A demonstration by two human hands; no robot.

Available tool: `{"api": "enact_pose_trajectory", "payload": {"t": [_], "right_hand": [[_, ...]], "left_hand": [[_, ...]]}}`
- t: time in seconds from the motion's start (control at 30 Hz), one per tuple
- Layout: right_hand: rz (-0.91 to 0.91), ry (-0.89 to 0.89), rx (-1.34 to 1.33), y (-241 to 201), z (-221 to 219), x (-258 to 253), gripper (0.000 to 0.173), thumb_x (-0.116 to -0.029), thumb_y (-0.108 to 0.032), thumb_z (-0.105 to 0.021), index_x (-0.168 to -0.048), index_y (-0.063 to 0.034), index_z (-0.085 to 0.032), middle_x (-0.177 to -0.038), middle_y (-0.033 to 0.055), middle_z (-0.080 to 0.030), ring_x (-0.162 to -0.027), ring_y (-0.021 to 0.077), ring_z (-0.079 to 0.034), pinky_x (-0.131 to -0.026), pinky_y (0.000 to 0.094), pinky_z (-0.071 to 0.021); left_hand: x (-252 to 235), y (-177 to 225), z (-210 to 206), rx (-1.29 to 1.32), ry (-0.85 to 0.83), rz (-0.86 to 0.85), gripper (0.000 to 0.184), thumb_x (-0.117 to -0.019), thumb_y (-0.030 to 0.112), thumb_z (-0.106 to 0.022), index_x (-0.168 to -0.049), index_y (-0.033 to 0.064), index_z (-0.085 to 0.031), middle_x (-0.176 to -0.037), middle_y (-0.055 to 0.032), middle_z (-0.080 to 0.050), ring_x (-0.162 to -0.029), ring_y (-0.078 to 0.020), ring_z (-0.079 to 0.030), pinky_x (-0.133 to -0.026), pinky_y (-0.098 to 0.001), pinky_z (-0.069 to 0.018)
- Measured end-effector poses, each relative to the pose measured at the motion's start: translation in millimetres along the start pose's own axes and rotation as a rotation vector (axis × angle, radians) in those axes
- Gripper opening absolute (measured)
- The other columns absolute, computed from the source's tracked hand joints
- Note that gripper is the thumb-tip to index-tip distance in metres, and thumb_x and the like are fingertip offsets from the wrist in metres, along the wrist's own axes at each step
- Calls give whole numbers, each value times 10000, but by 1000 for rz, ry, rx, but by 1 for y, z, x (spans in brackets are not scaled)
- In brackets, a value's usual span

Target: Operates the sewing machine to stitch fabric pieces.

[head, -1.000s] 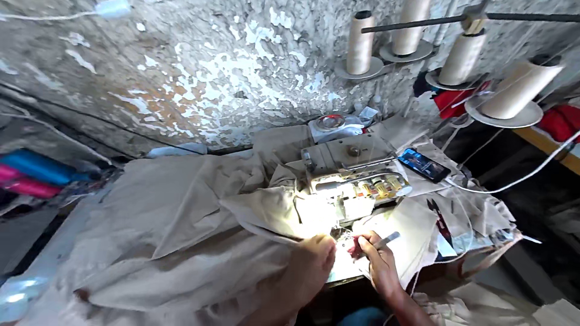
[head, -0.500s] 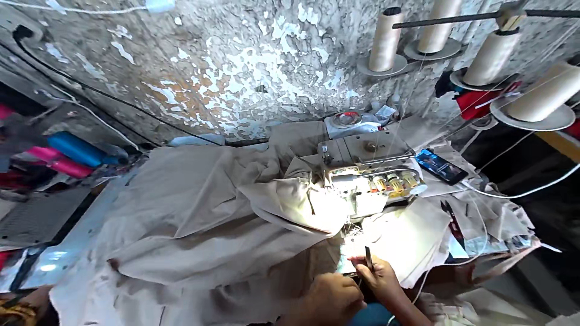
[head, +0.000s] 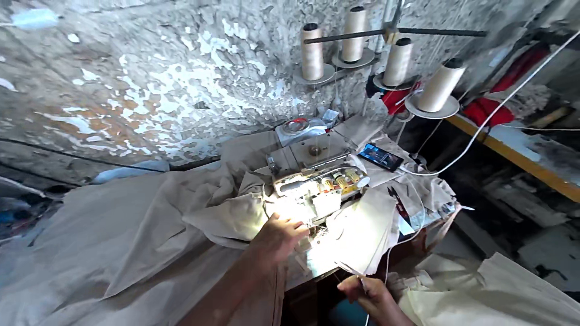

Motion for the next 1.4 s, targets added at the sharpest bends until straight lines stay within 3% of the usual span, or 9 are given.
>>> {"api": "enact_pose_trajectory", "payload": {"t": [0.07, 0.27, 0.43, 0.53, 0.67, 0.8, 0.93, 1.27, 1.4], "right_hand": [[-11, 55, -20, 1, 12, -3, 193, -962, 31, -537, -1063, 39, -701, -931, 16, -735, -808, -47, -651, -771, 136, -541], [-135, 42, 95, 0, 36, -18, 183, -981, -38, -546, -1043, 29, -704, -855, 1, -714, -749, -44, -633, -724, 130, -530], [-56, -270, 218, 2, 18, -9, 193, -993, -77, -612, -1091, 24, -743, -978, 143, -751, -871, 169, -719, -829, 321, -579], [-206, 9, 474, 1, 56, -20, 277, -1009, -154, -597, -1170, 23, -738, -1107, 181, -752, -1013, 282, -738, -927, 465, -579], [-414, 403, 878, 8, 155, -68, 343, -1071, -165, -504, -1215, 99, -668, -1211, 292, -671, -1014, 447, -695, -890, 596, -542], [-836, 316, 1005, 45, 204, -105, 363, -1090, -219, -486, -1320, 19, -635, -1364, 287, -590, -1211, 487, -602, -999, 653, -459], [-965, 258, 1052, 61, 207, -115, 389, -1087, -264, -498, -1345, 1, -619, -1386, 269, -586, -1266, 463, -578, -1027, 633, -446], [-894, 245, 1193, 57, 209, -112, 380, -1072, -234, -511, -1277, 72, -605, -1224, 346, -640, -1156, 551, -611, -915, 717, -456], [-543, 512, 1035, 19, 192, -90, 327, -1057, -147, -495, -1247, 91, -614, -1030, 378, -670, -984, 591, -650, -837, 746, -454]], "left_hand": [[-5, 0, 2, 6, 19, -19, 178, -1003, 150, -591, -966, 98, -757, -955, -109, -751, -818, -306, -728, -684, -490, -546], [-13, -7, 6, 25, 82, -35, 233, -1007, 191, -570, -937, 87, -766, -918, -117, -747, -828, -295, -738, -692, -460, -578], [-7, -10, 7, 58, -2, -10, 221, -1009, 180, -580, -971, 79, -774, -944, -138, -747, -825, -327, -739, -689, -485, -588], [-4, -8, 4, 55, -10, 3, 222, -1008, 181, -579, -981, 84, -776, -944, -140, -744, -797, -331, -733, -661, -481, -584], [-7, -6, 1, 33, 33, -17, 196, -995, 167, -592, -957, 97, -771, -942, -128, -745, -749, -311, -733, -600, -454, -580], [-14, -4, 1, 62, 75, -12, 248, -1018, 190, -552, -979, 76, -769, -921, -142, -738, -694, -302, -723, -554, -437, -564], [-16, 0, 0, 117, 71, 21, 240, -1011, 176, -555, -994, 76, -773, -887, -141, -730, -663, -299, -714, -538, -439, -557], [-7, 8, 5, 225, 141, 152, 218, -1004, 134, -573, -949, 22, -752, -798, -138, -701, -690, -270, -705, -628, -395, -573], [3, 19, 11, 311, 177, 230, 209, -1006, 130, -578, -948, 13, -741, -816, -130, -694, -729, -252, -697, -679, -383, -581]]}}
Point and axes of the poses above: each hand's wrist, its own x-axis away from the middle knuckle, its own z-axis out of the back of the hand, y = z × x, the point moved 6 cm from there along -x, towards the middle knuckle
